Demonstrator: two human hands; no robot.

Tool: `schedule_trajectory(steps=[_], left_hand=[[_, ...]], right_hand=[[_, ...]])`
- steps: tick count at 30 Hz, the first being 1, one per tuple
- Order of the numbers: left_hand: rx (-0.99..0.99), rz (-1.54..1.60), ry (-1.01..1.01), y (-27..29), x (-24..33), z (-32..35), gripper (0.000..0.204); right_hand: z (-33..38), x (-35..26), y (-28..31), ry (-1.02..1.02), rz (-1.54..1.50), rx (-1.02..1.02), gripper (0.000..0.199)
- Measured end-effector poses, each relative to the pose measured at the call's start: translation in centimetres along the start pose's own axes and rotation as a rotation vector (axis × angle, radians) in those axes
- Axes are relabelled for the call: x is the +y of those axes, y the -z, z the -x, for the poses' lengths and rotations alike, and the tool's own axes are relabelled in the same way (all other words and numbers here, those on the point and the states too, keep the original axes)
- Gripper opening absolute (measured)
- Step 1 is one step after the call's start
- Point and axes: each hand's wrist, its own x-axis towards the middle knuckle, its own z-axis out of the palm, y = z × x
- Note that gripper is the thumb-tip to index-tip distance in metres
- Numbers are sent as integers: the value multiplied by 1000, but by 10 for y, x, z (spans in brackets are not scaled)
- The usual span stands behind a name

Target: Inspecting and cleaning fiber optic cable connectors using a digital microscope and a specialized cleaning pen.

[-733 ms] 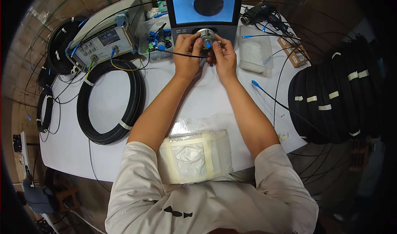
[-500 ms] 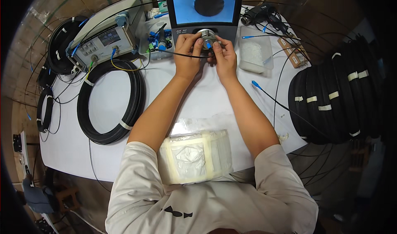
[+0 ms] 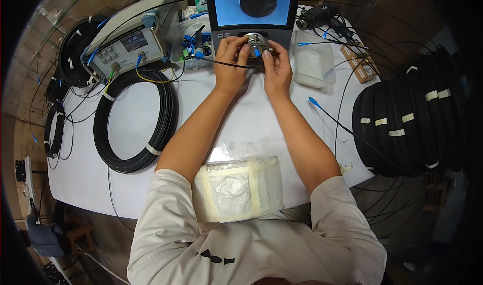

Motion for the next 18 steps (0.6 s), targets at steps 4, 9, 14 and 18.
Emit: schedule_trajectory(steps=[4, 9, 14, 18], left_hand=[[7, -125, -62, 8, -10, 2, 24], [20, -166, -126, 4, -10, 2, 27], [13, -301, -262, 7, -13, -1, 36], [-23, -203, -199, 9, -13, -2, 50]], right_hand=[[8, -34, -8, 582, 610, 105, 51], [10, -47, -8, 664, 616, 47, 21], [26, -73, -15, 496, 444, -124, 18], [61, -92, -13, -74, -61, -293, 28]])
